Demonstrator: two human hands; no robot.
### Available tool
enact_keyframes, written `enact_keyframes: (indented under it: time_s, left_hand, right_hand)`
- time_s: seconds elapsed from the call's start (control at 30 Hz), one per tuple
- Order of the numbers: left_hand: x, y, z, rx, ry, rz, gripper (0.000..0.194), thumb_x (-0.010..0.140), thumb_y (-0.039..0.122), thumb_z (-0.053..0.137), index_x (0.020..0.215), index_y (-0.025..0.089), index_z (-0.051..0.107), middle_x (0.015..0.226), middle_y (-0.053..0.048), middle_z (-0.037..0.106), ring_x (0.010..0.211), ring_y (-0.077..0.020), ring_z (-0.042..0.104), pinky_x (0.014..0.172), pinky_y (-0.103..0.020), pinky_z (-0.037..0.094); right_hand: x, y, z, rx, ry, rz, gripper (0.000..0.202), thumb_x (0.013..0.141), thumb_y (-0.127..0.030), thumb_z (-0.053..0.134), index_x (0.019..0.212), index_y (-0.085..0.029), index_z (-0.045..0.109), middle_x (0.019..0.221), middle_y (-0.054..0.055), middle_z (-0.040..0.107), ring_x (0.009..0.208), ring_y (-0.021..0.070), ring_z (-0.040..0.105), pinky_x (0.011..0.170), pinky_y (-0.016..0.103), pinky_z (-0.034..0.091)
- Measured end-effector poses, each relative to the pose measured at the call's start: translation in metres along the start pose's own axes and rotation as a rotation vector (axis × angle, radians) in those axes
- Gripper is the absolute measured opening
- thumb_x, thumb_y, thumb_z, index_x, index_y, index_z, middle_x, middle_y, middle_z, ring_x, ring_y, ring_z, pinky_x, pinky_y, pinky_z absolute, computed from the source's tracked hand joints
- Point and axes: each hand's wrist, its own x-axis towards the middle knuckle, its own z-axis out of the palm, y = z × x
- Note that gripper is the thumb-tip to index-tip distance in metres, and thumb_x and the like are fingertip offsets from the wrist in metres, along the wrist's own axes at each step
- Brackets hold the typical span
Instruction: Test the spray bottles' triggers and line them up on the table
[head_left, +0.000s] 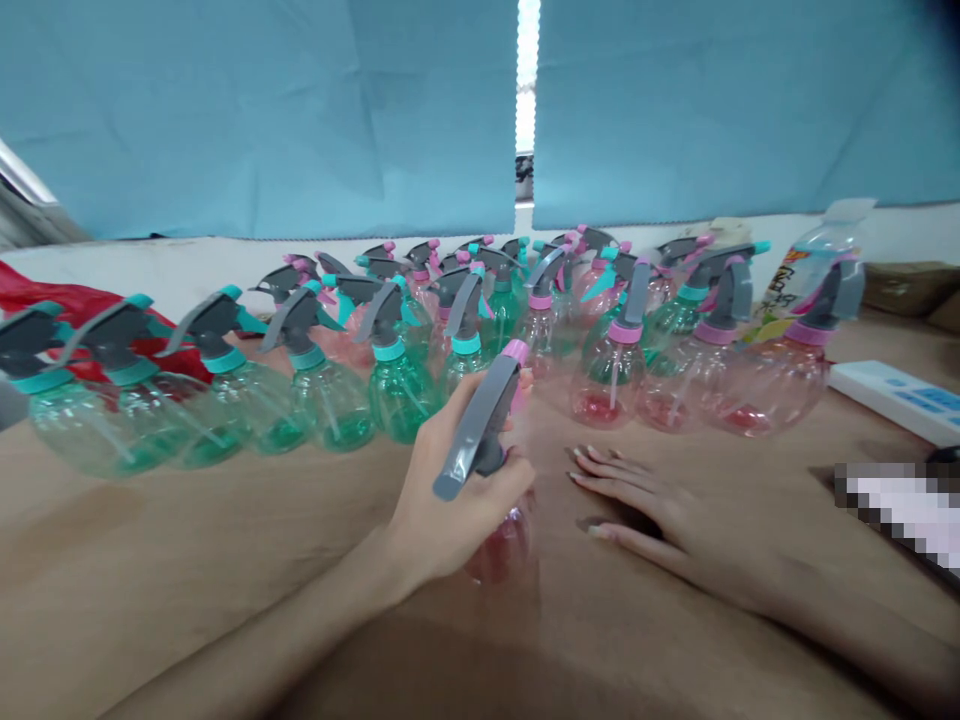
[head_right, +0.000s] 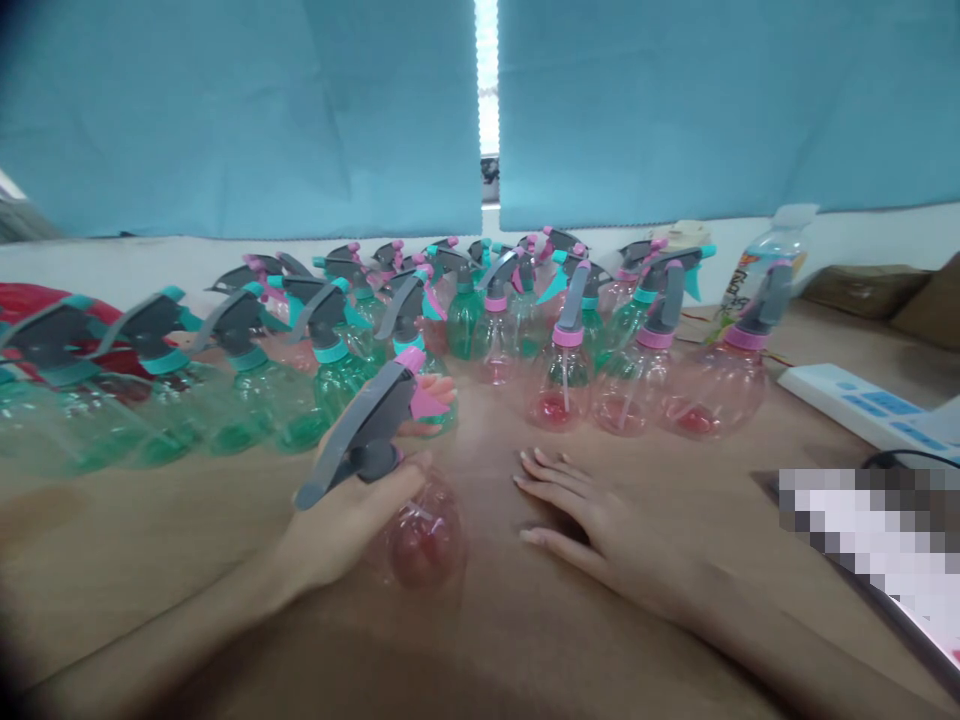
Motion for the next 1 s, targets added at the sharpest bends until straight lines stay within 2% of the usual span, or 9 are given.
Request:
enact_keyframes:
  time_s: [0.1,0.27,0.57,0.73,1.0]
  left_hand:
    - [0.0,0.0,0.001,-0.013,-0.016,0.057,0.04,0.068,0.019,0.051,0.106,0.029,0.057,0.069,0.005,0.06,0.057,-0.0147,0.055,0.057,-0.025,0.047]
    - [0.0,-0.002,0.003,-0.067,-0.047,0.071,0.041,0.07,0.017,0.052,0.109,0.029,0.054,0.067,0.006,0.059,0.057,-0.0138,0.055,0.059,-0.023,0.048]
    - [0.0,-0.008,0.003,-0.027,-0.028,0.091,0.028,0.077,0.026,0.054,0.105,0.028,0.056,0.074,0.003,0.06,0.064,-0.0144,0.061,0.061,-0.024,0.05]
    - [0.0,-0.008,0.004,-0.029,-0.037,0.065,0.03,0.074,0.023,0.052,0.104,0.027,0.055,0.071,0.004,0.06,0.062,-0.0141,0.059,0.06,-0.024,0.05]
    - [0.001,0.003,0.0,-0.061,-0.096,0.064,0.034,0.067,0.018,0.05,0.1,0.026,0.051,0.068,0.005,0.063,0.063,-0.0161,0.061,0.06,-0.024,0.049]
  right_hand:
    - [0.0,-0.001,0.0,0.002,-0.003,0.008,0.052,0.09,-0.049,0.049,0.138,-0.03,0.043,0.148,0.003,0.036,0.136,0.0269,0.032,0.11,0.051,0.029]
    - [0.0,0.0,0.0,-0.016,-0.013,0.016,0.054,0.091,-0.05,0.047,0.139,-0.026,0.043,0.149,0.003,0.035,0.137,0.0248,0.03,0.112,0.048,0.027]
    - [0.0,0.0,-0.001,-0.001,-0.015,0.003,0.053,0.091,-0.049,0.048,0.138,-0.027,0.044,0.149,0.003,0.036,0.137,0.0248,0.03,0.111,0.048,0.029]
    - [0.0,0.0,0.0,-0.01,-0.007,-0.007,0.053,0.091,-0.049,0.048,0.138,-0.025,0.045,0.148,0.005,0.036,0.136,0.0251,0.031,0.111,0.049,0.029]
    - [0.001,-0.002,-0.001,-0.069,-0.054,0.019,0.056,0.092,-0.052,0.043,0.139,-0.021,0.043,0.149,0.006,0.034,0.137,0.0244,0.03,0.111,0.048,0.028]
